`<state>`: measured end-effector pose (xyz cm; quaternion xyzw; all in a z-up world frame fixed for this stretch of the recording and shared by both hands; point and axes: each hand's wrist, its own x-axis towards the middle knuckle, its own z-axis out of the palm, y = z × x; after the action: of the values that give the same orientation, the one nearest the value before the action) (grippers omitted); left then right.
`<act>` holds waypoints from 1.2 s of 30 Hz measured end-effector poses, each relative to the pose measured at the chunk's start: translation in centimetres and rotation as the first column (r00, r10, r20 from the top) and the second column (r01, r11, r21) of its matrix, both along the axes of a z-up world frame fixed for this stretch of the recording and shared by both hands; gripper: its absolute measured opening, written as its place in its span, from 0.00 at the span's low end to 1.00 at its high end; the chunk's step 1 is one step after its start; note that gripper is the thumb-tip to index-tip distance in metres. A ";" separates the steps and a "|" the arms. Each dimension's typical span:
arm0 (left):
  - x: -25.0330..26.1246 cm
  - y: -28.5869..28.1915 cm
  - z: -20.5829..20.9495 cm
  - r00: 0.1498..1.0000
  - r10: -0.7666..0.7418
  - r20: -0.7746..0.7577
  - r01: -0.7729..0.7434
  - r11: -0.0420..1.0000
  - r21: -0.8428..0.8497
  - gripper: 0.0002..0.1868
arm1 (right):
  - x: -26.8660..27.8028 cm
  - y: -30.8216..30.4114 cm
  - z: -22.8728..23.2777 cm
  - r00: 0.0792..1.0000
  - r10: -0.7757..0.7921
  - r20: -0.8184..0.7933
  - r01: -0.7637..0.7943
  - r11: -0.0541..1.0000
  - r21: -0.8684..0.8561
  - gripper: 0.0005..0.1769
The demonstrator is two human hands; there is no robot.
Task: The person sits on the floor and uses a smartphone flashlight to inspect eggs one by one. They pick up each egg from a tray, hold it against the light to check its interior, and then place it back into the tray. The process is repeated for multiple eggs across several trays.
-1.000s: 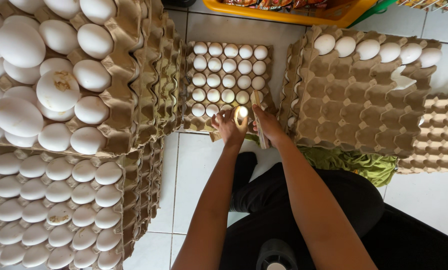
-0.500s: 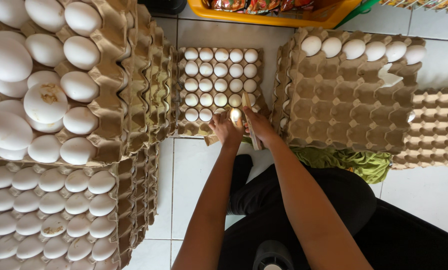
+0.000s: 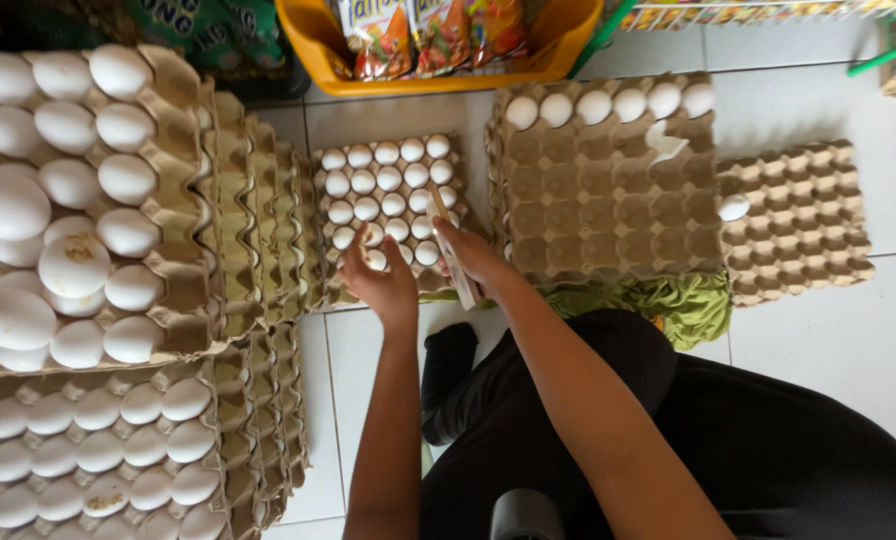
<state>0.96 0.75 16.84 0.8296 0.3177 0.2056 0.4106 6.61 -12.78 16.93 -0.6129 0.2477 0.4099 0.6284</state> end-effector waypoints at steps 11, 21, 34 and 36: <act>1.7 -8.9 24.2 0.826 -0.343 0.448 0.331 0.937 0.107 0.15 | 1.2 -12.2 14.6 0.962 -0.169 0.216 0.158 0.985 0.067 0.38; 12.0 -24.4 20.6 0.729 -0.678 0.097 0.660 0.733 0.161 0.23 | 1.7 -28.1 15.2 0.930 -0.345 0.128 0.365 0.912 -0.188 0.43; 24.5 -38.0 -0.9 0.523 -0.849 -0.078 0.814 0.470 0.342 0.27 | 4.0 -33.9 6.4 0.885 -0.457 0.087 0.466 0.869 -0.168 0.48; 25.4 -38.7 -2.2 0.518 -0.853 -0.055 0.797 0.459 0.394 0.27 | 4.4 -33.9 6.5 0.897 -0.432 0.097 0.443 0.879 -0.180 0.51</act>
<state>26.38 -37.93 14.59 0.9217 -0.2018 0.0982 0.3165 11.00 -46.72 23.45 -0.6111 0.4020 0.2144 0.6473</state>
